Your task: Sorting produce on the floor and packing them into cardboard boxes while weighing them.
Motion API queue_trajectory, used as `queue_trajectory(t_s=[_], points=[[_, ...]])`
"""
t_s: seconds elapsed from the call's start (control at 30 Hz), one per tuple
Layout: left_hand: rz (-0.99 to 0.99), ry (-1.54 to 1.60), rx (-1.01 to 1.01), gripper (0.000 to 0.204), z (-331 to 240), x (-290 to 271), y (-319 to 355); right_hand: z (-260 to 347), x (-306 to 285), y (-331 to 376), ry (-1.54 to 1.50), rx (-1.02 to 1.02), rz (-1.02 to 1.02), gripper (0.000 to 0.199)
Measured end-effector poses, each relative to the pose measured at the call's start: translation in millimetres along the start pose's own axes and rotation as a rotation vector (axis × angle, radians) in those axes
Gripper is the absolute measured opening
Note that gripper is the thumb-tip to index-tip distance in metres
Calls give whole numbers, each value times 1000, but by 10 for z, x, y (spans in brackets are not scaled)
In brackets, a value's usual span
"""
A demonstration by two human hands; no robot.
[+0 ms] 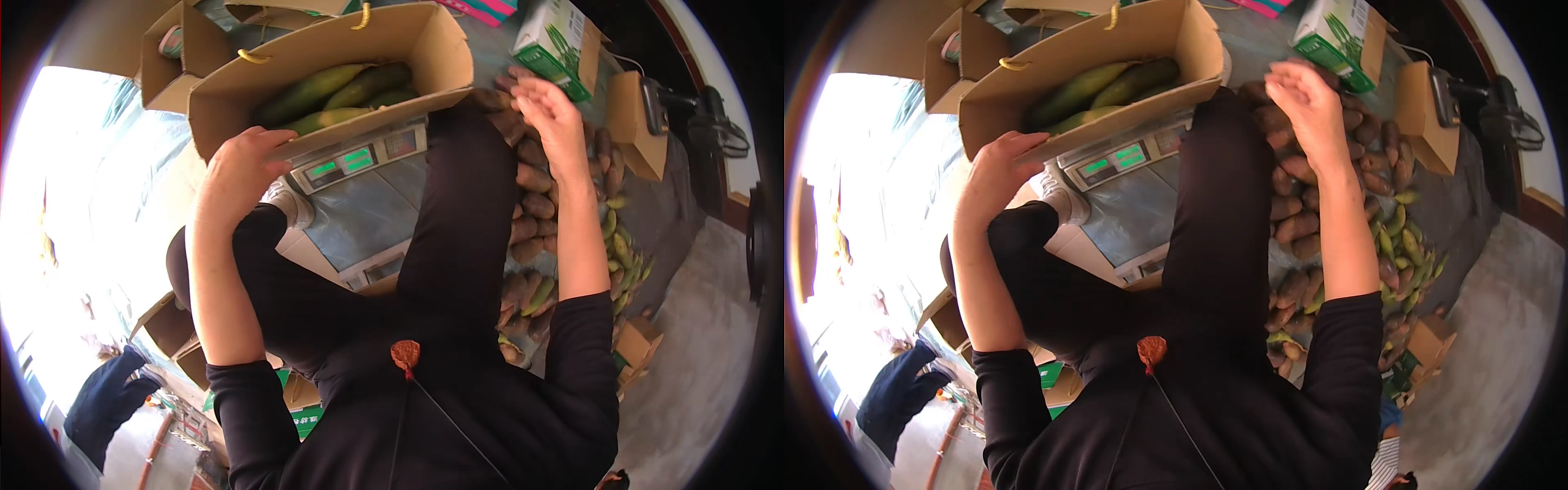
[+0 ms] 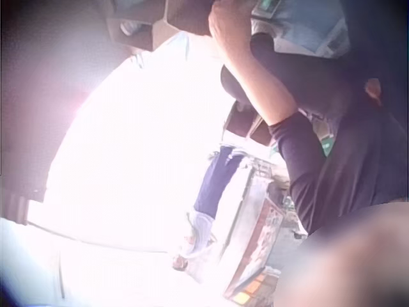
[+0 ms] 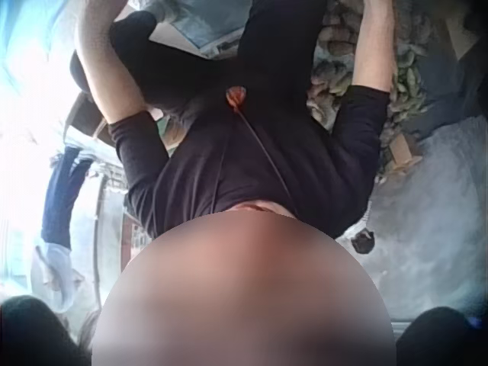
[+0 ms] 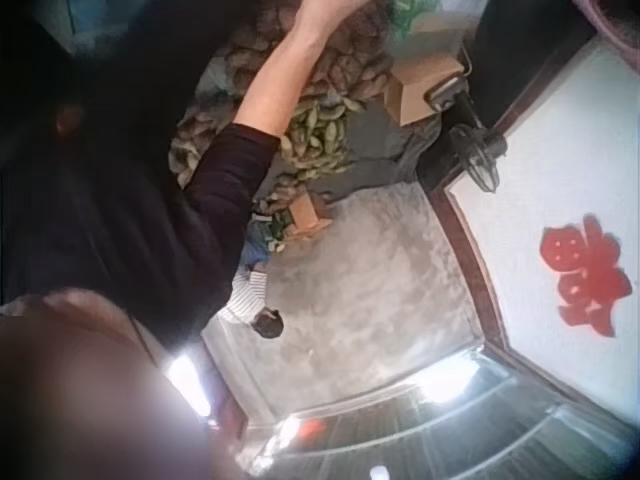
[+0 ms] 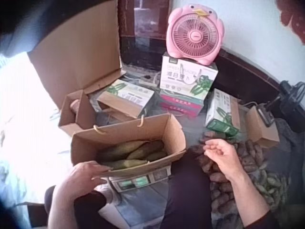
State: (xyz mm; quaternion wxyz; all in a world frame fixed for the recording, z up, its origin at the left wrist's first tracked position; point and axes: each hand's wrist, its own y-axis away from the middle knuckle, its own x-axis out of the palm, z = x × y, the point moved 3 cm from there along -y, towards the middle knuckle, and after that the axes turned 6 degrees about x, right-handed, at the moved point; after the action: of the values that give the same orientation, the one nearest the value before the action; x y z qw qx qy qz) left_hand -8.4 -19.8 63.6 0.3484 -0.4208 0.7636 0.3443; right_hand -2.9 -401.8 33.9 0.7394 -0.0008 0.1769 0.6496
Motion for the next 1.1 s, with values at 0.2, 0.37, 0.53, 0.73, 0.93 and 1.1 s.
queue_trajectory(t_s=[0.2,0.37,0.53,0.73,0.93,1.1], points=[[9,43,45,42,-27,81,-121,-1446,-829,854,67,237,-204,23],[68,212,14,45,273,140,-64,-2558,-1224,1776,408,522,-300,21],[97,325,-11,43,401,143,-143,-3431,-1349,2713,560,720,-240,20],[11,191,-136,39,291,134,-217,-4140,-1090,3597,348,971,-260,19],[32,283,-90,38,453,418,-463,-4844,-1089,4082,918,671,110,29],[-89,194,-138,37,231,-52,-195,-4378,-248,3184,657,715,189,33]])
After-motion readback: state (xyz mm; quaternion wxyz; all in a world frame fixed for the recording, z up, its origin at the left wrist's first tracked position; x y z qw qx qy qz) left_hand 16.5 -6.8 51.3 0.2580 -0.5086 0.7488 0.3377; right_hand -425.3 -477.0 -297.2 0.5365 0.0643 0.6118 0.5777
